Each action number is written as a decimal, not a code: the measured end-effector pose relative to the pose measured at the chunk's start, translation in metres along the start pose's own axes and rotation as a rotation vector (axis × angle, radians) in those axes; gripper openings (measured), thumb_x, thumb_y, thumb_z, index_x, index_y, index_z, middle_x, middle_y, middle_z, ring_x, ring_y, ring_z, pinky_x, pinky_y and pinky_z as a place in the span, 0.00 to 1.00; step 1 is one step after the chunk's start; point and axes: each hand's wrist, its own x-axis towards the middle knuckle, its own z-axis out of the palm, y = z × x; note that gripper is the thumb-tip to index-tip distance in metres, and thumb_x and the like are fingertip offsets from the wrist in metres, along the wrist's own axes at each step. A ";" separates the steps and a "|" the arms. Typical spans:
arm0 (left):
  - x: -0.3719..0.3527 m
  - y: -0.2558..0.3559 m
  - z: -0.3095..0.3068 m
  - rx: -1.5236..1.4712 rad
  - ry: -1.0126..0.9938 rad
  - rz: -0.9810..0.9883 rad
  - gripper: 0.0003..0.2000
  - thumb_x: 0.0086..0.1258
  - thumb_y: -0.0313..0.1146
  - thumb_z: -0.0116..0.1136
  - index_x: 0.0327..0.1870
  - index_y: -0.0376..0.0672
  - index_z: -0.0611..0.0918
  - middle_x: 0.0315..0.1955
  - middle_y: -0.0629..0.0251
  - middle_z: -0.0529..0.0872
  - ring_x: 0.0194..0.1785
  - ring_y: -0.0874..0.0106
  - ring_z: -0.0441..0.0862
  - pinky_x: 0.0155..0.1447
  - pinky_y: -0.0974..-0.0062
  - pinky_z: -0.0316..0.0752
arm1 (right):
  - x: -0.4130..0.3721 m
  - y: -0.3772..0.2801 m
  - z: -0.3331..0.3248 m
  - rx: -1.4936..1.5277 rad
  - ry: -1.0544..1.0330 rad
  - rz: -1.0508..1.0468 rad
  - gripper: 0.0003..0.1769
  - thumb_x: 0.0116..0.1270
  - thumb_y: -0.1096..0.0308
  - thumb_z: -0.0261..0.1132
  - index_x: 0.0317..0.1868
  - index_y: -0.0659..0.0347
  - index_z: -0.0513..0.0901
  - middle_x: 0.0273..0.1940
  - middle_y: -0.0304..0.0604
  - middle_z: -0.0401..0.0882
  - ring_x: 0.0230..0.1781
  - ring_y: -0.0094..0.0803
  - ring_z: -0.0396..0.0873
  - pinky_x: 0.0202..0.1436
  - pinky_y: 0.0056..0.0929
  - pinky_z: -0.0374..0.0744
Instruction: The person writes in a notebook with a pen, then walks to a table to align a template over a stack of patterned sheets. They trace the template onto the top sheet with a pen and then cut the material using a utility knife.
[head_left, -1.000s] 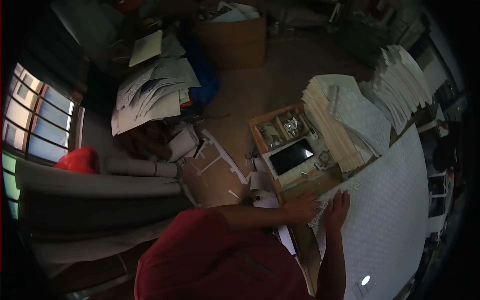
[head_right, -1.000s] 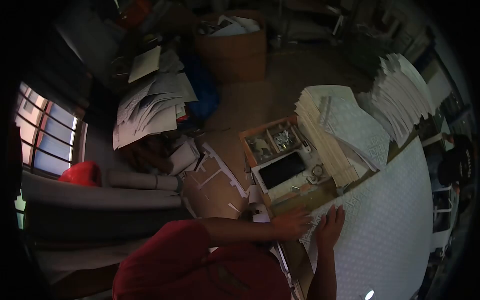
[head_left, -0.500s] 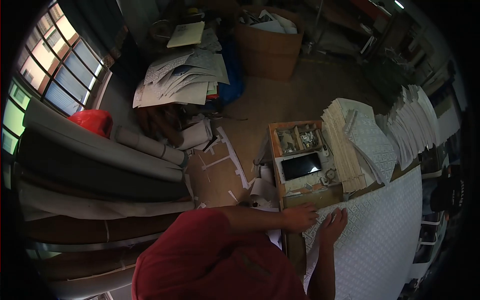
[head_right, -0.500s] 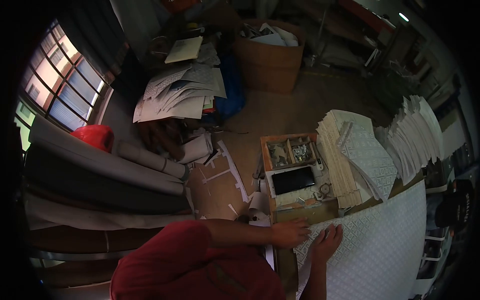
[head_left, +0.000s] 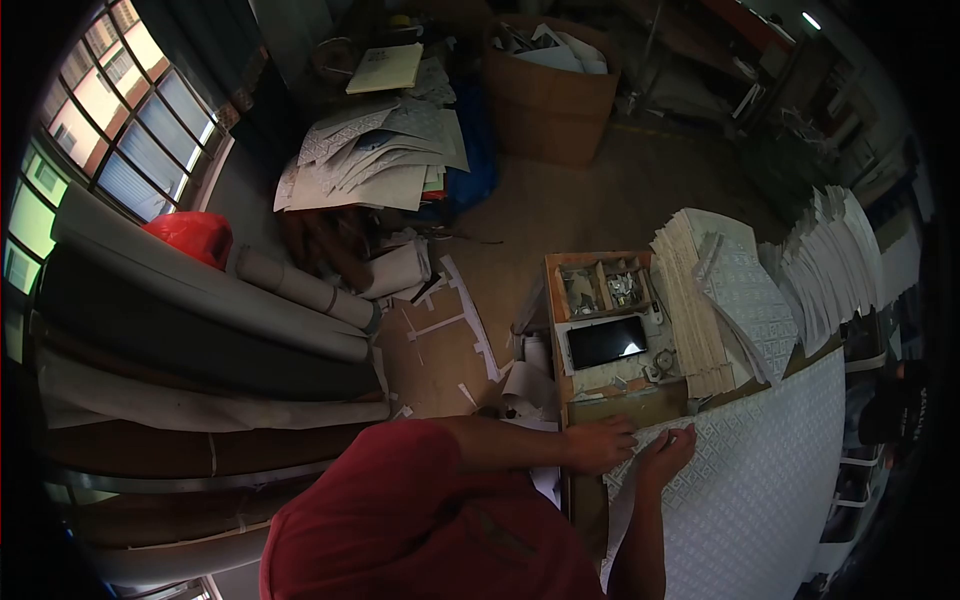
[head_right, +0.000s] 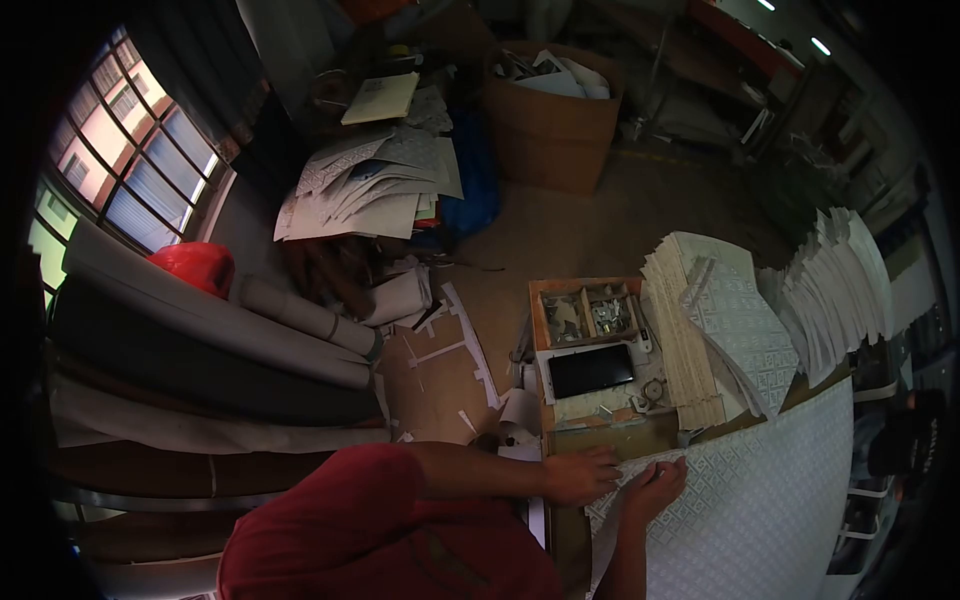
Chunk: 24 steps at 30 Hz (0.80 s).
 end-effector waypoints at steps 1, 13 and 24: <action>0.001 0.001 -0.001 -0.004 0.002 -0.003 0.12 0.62 0.37 0.63 0.42 0.41 0.86 0.50 0.60 0.82 0.63 0.58 0.73 0.74 0.58 0.65 | -0.001 -0.001 0.001 0.068 0.021 0.033 0.13 0.76 0.69 0.59 0.55 0.68 0.74 0.68 0.67 0.70 0.70 0.65 0.68 0.71 0.60 0.66; 0.000 -0.002 0.006 -0.065 -0.175 -0.054 0.14 0.64 0.38 0.63 0.45 0.40 0.87 0.58 0.53 0.81 0.69 0.54 0.73 0.80 0.48 0.58 | 0.000 0.002 -0.002 -0.042 -0.048 0.051 0.12 0.78 0.68 0.58 0.53 0.68 0.75 0.70 0.67 0.69 0.70 0.64 0.68 0.72 0.58 0.66; -0.002 -0.002 0.003 -0.050 -0.118 -0.025 0.13 0.60 0.37 0.64 0.44 0.42 0.87 0.58 0.54 0.82 0.69 0.55 0.73 0.81 0.49 0.57 | -0.003 0.000 -0.002 -0.073 -0.055 0.058 0.17 0.78 0.69 0.56 0.59 0.73 0.77 0.68 0.66 0.72 0.70 0.62 0.70 0.73 0.54 0.70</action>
